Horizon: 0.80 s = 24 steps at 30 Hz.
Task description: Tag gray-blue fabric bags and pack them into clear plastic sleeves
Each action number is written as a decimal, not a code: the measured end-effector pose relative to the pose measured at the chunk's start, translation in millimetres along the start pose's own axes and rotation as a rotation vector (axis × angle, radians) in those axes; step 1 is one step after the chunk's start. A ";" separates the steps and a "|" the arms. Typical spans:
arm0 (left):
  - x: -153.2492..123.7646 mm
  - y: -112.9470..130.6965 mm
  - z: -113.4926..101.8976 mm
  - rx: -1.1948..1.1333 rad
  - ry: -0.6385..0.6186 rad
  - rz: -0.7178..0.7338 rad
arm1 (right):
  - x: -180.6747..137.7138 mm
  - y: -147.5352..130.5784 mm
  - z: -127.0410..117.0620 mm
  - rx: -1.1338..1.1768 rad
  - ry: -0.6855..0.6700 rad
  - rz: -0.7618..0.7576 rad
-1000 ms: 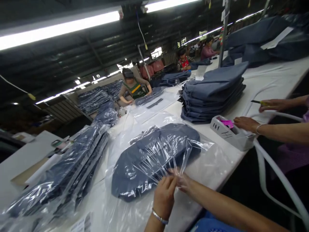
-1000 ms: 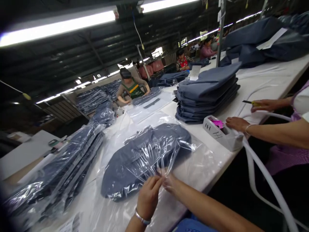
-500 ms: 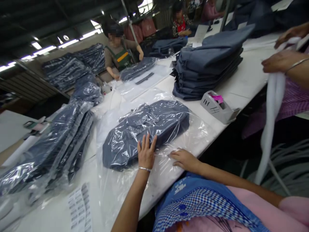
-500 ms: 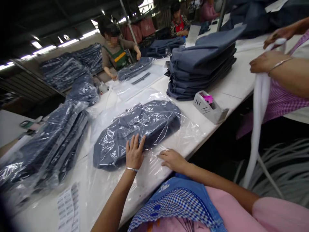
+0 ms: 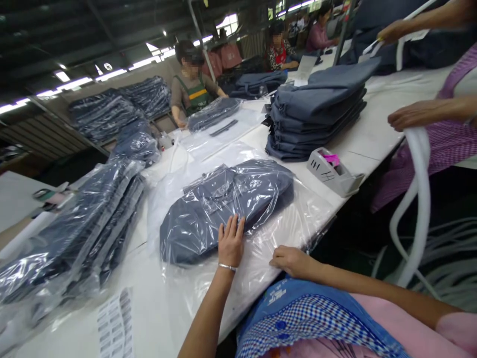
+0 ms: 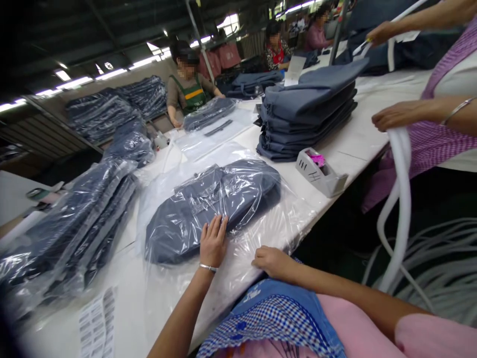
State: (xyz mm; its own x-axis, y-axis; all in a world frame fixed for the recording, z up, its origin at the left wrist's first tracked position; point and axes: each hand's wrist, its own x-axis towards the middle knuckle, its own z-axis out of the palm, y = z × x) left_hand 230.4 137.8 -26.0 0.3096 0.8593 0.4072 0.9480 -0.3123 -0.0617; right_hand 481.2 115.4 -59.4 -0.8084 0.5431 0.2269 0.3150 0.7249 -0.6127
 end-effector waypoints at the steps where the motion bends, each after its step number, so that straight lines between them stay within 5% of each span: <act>1: -5.8 2.7 0.7 -0.001 0.019 0.009 | -3.7 -2.4 0.3 -0.021 -0.005 -0.037; 6: -34.5 14.1 -11.7 -0.028 0.133 0.094 | 1.3 -19.6 -32.9 -0.229 0.349 -0.170; 9: -52.7 22.8 -24.7 0.000 0.155 0.029 | 14.4 -14.9 -64.9 -0.505 0.505 -0.020; 13: -82.4 20.1 -33.0 0.099 0.149 -0.269 | 17.2 24.4 -91.2 -0.784 0.559 0.229; 18: -116.1 -24.0 -35.9 0.195 0.201 -0.516 | -3.7 77.2 -116.4 -0.955 0.633 0.372; 24: -178.9 -91.7 -59.0 0.083 0.157 -0.464 | -49.7 100.9 -143.7 -0.905 0.616 0.278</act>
State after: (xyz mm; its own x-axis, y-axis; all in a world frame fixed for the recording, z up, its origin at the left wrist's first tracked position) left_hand 83.8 -11.2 -39.4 -0.1557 0.8266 0.5409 0.9878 0.1276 0.0894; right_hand 624.6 222.5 -23.7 -0.3501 0.6682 0.6564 0.8925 0.4508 0.0171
